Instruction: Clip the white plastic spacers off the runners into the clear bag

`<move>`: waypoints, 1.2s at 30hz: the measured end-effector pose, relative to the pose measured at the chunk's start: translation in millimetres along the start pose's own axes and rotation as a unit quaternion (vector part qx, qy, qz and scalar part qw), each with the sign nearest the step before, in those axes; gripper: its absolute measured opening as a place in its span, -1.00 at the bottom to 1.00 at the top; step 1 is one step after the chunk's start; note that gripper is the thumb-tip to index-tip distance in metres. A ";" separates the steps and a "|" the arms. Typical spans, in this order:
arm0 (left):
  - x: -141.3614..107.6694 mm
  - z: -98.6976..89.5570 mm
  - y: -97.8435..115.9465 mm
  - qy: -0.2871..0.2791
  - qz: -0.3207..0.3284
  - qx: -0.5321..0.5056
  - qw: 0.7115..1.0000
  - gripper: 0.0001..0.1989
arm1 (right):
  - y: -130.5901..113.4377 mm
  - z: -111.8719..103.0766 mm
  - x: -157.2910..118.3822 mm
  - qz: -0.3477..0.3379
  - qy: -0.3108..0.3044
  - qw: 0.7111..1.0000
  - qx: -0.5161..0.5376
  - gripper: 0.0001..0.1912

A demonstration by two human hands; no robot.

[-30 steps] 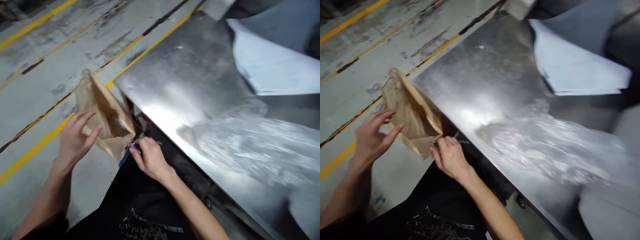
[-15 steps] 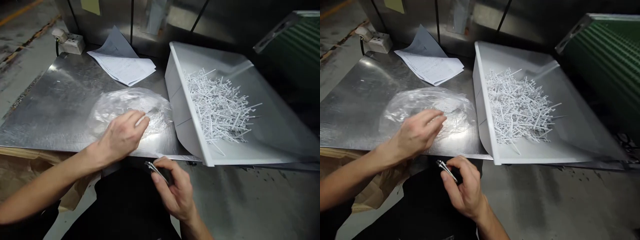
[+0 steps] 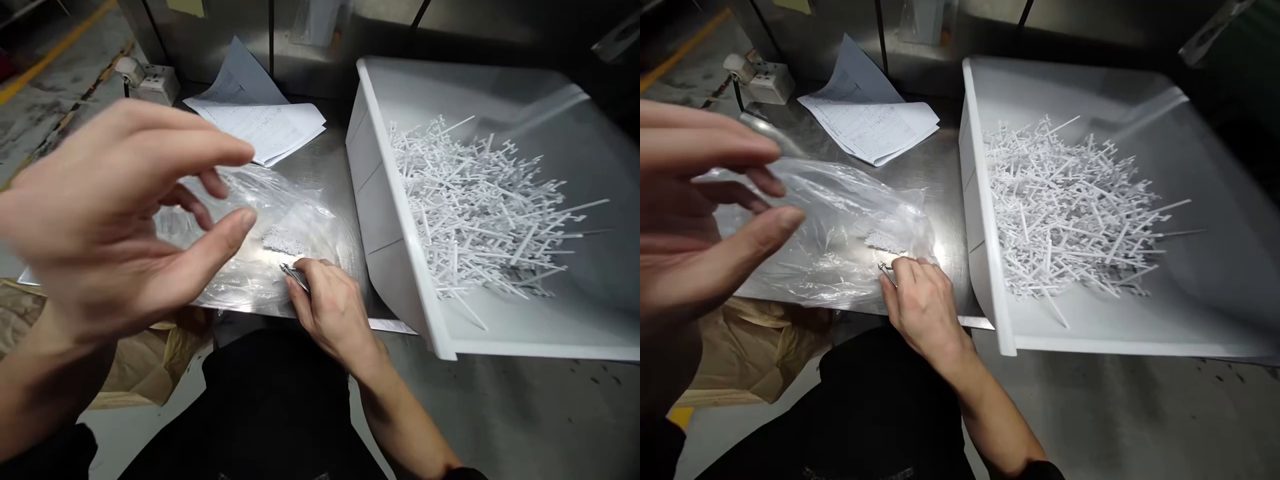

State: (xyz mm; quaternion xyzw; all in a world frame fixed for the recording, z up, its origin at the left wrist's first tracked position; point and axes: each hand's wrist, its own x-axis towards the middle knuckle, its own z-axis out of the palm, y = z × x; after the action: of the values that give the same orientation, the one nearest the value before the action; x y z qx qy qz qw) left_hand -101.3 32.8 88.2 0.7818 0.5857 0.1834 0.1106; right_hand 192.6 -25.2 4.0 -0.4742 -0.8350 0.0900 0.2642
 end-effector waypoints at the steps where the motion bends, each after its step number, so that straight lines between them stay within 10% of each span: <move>1: 8.9 -0.4 3.3 -0.004 -0.008 0.006 1.000 -0.51 | -0.7 1.6 3.9 0.004 -0.004 1.000 -0.006 -0.68; 9: 91.6 -17.5 67.3 0.063 0.156 0.201 0.965 -0.33 | -1.5 10.1 55.9 0.038 -0.031 0.996 -0.077 -0.77; 16: 167.8 -43.9 37.6 -0.258 -0.077 -0.035 0.962 -0.41 | -10.1 0.7 37.6 0.039 -0.036 0.995 -0.088 -0.74; 23: 188.6 17.9 21.9 -0.394 -0.097 0.012 0.914 -0.51 | -13.1 -9.2 28.1 0.040 -0.014 0.997 -0.059 -0.73; 29: 181.4 48.6 26.5 -0.335 -0.011 0.031 0.942 -0.74 | -14.3 -1.7 34.8 0.054 -0.060 0.996 -0.045 -0.76; 36: 191.0 20.7 46.9 -0.138 0.143 0.003 0.980 -0.43 | -7.7 19.2 52.9 0.052 -0.035 0.995 -0.077 -0.66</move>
State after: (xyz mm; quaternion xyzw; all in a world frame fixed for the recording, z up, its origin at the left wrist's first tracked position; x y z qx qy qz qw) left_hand -4.6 202.8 117.7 0.8753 0.4477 0.0858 0.1612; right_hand 155.1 17.0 9.7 -0.5320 -0.8227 0.0559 0.1925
